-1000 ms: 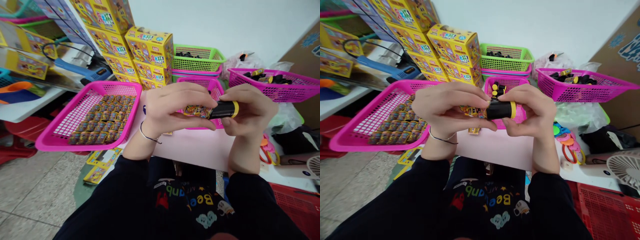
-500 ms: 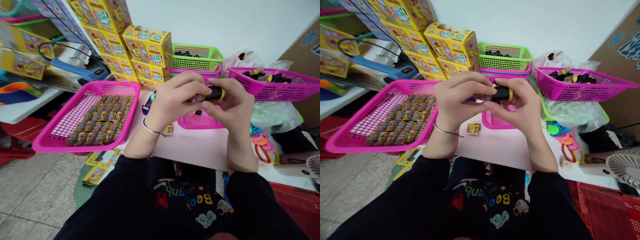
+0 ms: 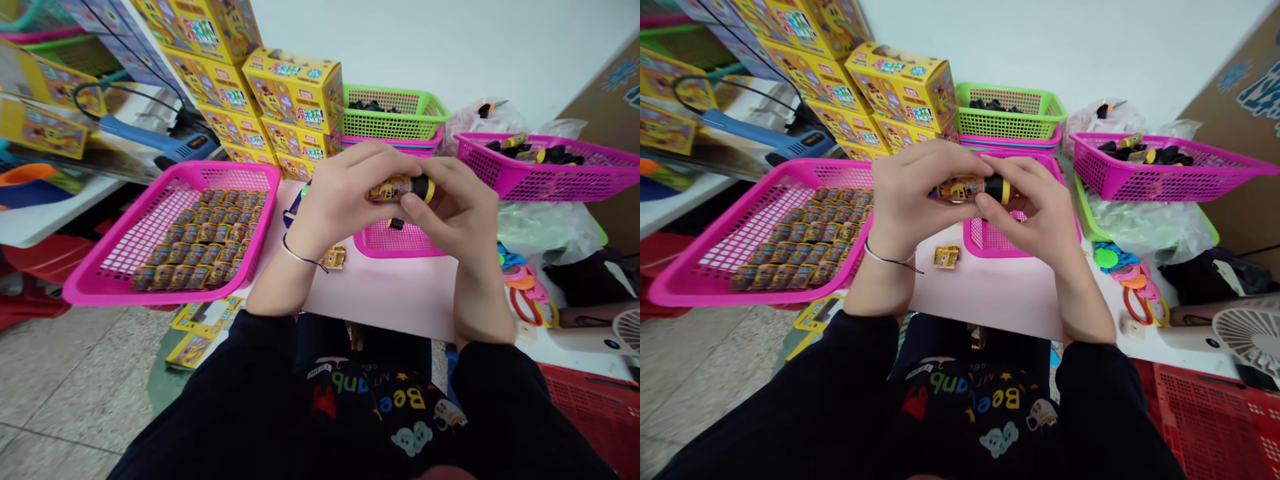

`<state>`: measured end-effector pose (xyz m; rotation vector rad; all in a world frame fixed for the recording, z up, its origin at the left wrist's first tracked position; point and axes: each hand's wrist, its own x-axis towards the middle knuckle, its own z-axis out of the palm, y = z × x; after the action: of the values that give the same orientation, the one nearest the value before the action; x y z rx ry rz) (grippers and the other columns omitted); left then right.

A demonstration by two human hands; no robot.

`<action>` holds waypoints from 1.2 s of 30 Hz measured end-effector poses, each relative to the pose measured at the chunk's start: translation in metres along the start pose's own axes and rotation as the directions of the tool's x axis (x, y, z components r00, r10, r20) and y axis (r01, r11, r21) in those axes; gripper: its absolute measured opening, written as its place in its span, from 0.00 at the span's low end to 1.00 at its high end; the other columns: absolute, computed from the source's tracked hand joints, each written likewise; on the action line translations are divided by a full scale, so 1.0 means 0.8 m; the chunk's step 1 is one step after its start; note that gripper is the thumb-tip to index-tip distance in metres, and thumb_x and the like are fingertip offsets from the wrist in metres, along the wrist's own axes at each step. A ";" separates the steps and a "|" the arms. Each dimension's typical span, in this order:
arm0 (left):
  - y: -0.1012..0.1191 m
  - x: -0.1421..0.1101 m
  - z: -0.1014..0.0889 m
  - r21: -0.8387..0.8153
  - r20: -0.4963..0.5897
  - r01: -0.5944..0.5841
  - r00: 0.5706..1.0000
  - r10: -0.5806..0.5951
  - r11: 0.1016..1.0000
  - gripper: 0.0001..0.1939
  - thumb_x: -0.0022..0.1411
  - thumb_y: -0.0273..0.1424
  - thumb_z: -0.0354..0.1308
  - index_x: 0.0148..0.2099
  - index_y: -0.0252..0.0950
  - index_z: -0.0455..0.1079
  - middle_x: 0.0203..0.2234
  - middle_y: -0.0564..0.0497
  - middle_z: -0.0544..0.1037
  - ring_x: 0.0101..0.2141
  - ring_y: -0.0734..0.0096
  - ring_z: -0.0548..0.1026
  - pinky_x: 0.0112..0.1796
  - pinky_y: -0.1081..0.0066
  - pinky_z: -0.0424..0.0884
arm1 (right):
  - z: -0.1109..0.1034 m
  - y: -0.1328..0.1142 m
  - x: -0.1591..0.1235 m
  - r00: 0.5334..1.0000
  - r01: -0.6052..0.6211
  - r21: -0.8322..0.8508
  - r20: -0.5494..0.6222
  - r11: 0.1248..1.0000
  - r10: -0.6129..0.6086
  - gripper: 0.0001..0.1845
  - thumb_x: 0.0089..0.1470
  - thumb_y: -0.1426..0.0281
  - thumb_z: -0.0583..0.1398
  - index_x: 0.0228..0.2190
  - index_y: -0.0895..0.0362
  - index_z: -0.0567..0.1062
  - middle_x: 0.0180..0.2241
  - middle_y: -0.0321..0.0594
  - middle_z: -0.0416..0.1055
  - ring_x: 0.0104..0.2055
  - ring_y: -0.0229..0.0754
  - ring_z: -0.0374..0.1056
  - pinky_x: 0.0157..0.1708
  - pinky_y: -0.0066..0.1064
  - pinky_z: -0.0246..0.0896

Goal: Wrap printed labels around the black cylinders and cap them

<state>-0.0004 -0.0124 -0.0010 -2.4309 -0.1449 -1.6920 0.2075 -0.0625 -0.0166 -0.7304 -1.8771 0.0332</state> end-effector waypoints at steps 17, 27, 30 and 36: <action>-0.010 -0.018 0.006 -0.399 0.301 0.444 0.890 -0.343 0.802 0.30 0.68 0.43 0.71 0.66 0.47 0.65 0.57 0.45 0.80 0.45 0.63 0.87 0.40 0.67 0.82 | -0.025 0.032 0.005 0.999 -0.045 0.360 0.020 0.932 0.041 0.20 0.62 0.57 0.73 0.55 0.40 0.83 0.46 0.33 0.85 0.45 0.45 0.85 0.43 0.40 0.86; -0.007 -0.014 0.018 -0.582 0.304 0.539 0.839 -0.451 0.609 0.40 0.69 0.51 0.66 0.73 0.48 0.54 0.30 0.61 0.77 0.24 0.80 0.80 0.28 0.77 0.74 | -0.013 0.010 0.011 0.968 0.198 -0.118 0.183 0.973 -0.175 0.35 0.76 0.44 0.42 0.71 0.41 0.67 0.70 0.36 0.73 0.78 0.54 0.61 0.77 0.61 0.59; -0.005 -0.014 0.022 -0.552 0.250 0.571 0.809 -0.532 0.608 0.40 0.68 0.46 0.70 0.73 0.49 0.53 0.37 0.57 0.82 0.34 0.73 0.86 0.34 0.73 0.80 | -0.013 0.001 0.009 0.961 0.274 -0.297 0.051 0.915 -0.271 0.40 0.69 0.36 0.50 0.70 0.42 0.67 0.63 0.41 0.77 0.68 0.59 0.69 0.71 0.61 0.65; 0.000 -0.023 0.044 -0.463 0.293 0.548 0.836 -0.463 0.697 0.30 0.77 0.48 0.60 0.71 0.45 0.54 0.45 0.54 0.79 0.42 0.74 0.84 0.44 0.70 0.82 | 0.010 0.004 0.002 0.913 0.280 -0.479 -0.135 0.832 -0.385 0.28 0.64 0.63 0.66 0.63 0.40 0.70 0.53 0.37 0.82 0.55 0.58 0.75 0.59 0.59 0.66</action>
<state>0.0256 -0.0049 -0.0302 -3.1746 -0.4734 -1.9591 0.2021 -0.0571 -0.0199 -0.6650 -1.7790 -0.7098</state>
